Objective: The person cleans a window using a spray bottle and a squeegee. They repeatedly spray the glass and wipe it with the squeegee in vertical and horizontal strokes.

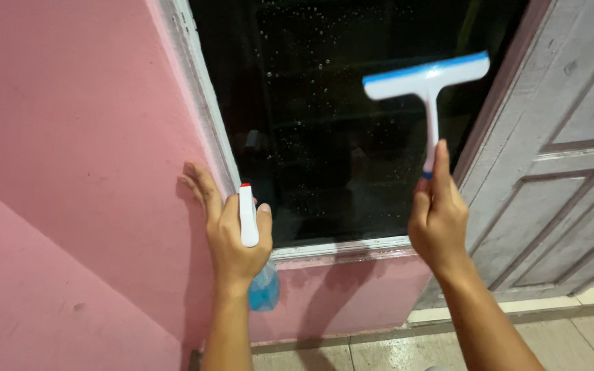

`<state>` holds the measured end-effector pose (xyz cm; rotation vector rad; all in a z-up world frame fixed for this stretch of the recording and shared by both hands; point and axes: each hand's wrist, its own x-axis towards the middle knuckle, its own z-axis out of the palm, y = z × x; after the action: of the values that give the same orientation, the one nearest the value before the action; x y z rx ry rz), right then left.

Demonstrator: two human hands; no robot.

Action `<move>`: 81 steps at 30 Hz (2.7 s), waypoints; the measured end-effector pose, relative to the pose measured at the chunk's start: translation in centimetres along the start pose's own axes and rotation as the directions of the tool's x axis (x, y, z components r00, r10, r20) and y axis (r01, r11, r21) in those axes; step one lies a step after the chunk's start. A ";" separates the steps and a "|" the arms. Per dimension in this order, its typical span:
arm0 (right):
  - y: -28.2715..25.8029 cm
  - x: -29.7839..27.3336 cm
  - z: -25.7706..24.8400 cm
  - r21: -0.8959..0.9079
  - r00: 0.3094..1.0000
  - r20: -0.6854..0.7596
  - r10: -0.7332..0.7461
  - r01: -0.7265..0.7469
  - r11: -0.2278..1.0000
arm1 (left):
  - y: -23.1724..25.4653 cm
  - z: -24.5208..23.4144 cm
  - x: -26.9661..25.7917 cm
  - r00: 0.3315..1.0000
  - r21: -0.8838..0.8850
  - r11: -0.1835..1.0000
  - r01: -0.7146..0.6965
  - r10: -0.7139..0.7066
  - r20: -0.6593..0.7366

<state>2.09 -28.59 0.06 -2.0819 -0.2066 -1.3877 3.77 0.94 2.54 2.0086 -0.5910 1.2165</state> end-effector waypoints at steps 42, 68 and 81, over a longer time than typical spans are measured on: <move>-2.5 7.0 -0.6 -0.072 0.999 0.000 0.039 -0.039 0.997 | 4.0 -4.7 8.2 0.965 -0.145 0.967 0.208 -0.179 0.191; -6.4 8.5 3.6 -0.021 0.971 -0.058 -0.231 0.230 0.973 | -2.8 -5.4 10.0 0.906 -0.458 0.888 0.038 0.162 0.391; -9.1 6.4 5.4 0.084 0.980 0.002 -0.198 0.197 0.977 | -2.4 -6.0 9.9 0.899 -0.469 0.879 0.086 0.134 0.416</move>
<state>5.03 -19.55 7.94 -2.0437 -0.4791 -1.4575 6.54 6.84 12.39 1.8368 -1.0305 0.5348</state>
